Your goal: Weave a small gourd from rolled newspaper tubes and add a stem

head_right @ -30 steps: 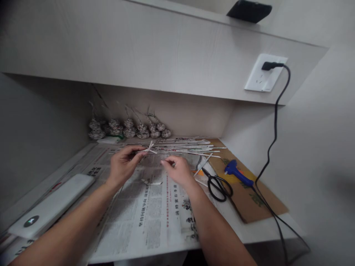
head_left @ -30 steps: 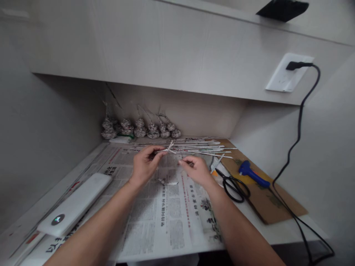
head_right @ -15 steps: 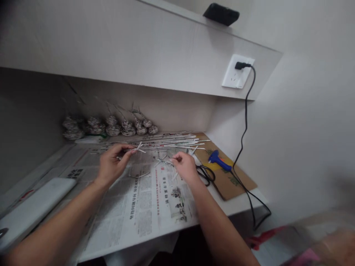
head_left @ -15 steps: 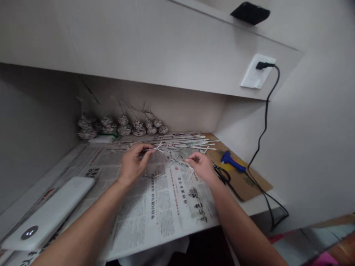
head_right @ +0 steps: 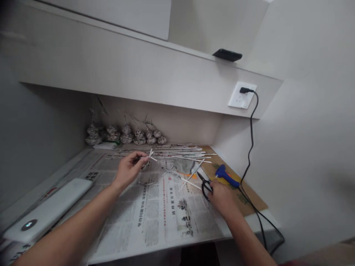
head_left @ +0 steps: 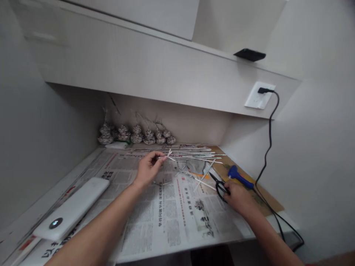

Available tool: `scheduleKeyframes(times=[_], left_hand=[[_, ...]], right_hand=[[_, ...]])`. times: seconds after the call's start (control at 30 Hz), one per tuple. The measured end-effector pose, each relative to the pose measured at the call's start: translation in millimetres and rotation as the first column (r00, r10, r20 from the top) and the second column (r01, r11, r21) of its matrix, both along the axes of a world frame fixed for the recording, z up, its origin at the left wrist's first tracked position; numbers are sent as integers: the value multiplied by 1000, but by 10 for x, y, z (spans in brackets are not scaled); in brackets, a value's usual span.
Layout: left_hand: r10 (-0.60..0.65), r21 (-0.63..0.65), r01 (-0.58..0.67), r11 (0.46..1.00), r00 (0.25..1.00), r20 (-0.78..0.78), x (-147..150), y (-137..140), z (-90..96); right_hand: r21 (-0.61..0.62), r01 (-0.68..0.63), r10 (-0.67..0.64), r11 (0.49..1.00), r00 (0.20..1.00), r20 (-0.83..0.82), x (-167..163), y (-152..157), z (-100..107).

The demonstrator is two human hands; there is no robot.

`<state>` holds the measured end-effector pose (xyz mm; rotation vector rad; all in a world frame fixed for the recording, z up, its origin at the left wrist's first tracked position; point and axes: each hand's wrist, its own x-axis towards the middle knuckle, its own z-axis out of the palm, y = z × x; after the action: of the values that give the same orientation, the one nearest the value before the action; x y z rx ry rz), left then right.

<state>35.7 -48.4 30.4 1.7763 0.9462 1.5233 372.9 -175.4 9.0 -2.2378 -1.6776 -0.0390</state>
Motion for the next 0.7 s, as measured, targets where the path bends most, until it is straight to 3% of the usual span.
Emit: scheduleKeyframes(times=[0.07,0.1,0.13,0.2,0.27,0.33,0.4,0.5,0.7], left_hand=[[-46,-45,48,998,998,49,0,3,14],[-65,-55,69,996,996,67,3,3,19],[-84,-58,88,994,994,76,7,1,22],[-112,-55,116,992,991,74,19,-7,22],[-147,-59,151,987,987,61,33,-22,16],[-192,-77,197,977,979,61,46,-43,12],[-244,-93,250,964,968,64,57,-65,11],[-309,-108,314,943,949,59,69,-94,15],[-365,-130,372,919,928,71,84,-147,40]], right_hand=[[107,14,9,994,976,-217,-13,-59,96],[162,13,49,987,926,-375,-37,-99,153],[204,17,100,979,831,-547,-83,-144,211],[187,-43,179,981,556,-812,-261,-241,319],[172,-157,215,973,327,-920,-541,-327,388],[161,-262,211,951,175,-962,-861,-382,414],[150,-359,211,921,137,-968,-1147,-404,424],[201,-405,274,892,132,-953,-1420,-403,467],[148,-301,213,942,197,-957,-1562,-381,577]])
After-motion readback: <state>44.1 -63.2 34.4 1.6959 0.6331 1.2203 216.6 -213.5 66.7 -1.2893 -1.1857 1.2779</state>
